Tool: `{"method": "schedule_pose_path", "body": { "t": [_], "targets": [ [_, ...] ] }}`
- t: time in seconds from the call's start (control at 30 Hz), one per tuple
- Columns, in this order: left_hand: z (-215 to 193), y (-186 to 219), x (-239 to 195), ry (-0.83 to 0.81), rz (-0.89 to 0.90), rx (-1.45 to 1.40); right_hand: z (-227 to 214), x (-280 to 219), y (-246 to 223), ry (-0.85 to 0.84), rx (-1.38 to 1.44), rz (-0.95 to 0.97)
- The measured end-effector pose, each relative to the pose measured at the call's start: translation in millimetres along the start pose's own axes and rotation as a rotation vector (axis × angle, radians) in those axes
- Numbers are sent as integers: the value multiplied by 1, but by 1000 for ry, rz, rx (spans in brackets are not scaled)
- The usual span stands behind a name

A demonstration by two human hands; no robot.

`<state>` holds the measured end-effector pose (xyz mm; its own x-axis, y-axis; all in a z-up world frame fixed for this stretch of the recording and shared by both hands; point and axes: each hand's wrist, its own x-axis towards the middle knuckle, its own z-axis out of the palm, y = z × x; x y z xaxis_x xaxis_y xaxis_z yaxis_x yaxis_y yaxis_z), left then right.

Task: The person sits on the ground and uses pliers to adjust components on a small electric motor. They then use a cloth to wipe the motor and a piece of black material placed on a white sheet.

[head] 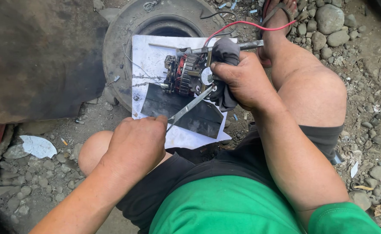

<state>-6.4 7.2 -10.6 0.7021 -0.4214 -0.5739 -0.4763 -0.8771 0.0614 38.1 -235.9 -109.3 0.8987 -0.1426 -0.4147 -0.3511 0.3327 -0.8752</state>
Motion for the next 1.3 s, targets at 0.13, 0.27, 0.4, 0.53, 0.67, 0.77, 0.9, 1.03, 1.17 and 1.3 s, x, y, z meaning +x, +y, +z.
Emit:
{"method": "schedule_pose_path", "body": {
  "t": [0.13, 0.27, 0.4, 0.53, 0.67, 0.77, 0.9, 1.03, 1.17, 1.3],
  "targets": [
    [5, -3, 2, -16, 32, 59, 2, -2, -3, -36, -6, 25],
    [8, -8, 6, 4, 101, 101, 1, -2, -4, -76, -40, 55],
    [7, -12, 5, 15, 159, 90, 0, -2, -5, -113, -60, 73],
    [14, -16, 2, 84, 190, 100, -8, 3, 1, -138, -104, 80],
    [26, -23, -6, 248, 200, 104, -16, 8, 12, -162, -116, 30],
    [15, -25, -9, 275, 112, 74, -13, 2, -3, -114, -132, -61],
    [12, -25, -7, 95, -67, -77, -8, -5, -26, 60, -48, -202],
    [51, -9, 27, -41, -175, -355, -7, -8, -43, 178, 126, -177],
    [76, 18, 64, 119, -94, -690, -13, -11, -53, 302, 276, -181],
    [32, -22, 80, 324, -421, -833, -20, -15, -53, 351, 191, -230]
  ]
}}
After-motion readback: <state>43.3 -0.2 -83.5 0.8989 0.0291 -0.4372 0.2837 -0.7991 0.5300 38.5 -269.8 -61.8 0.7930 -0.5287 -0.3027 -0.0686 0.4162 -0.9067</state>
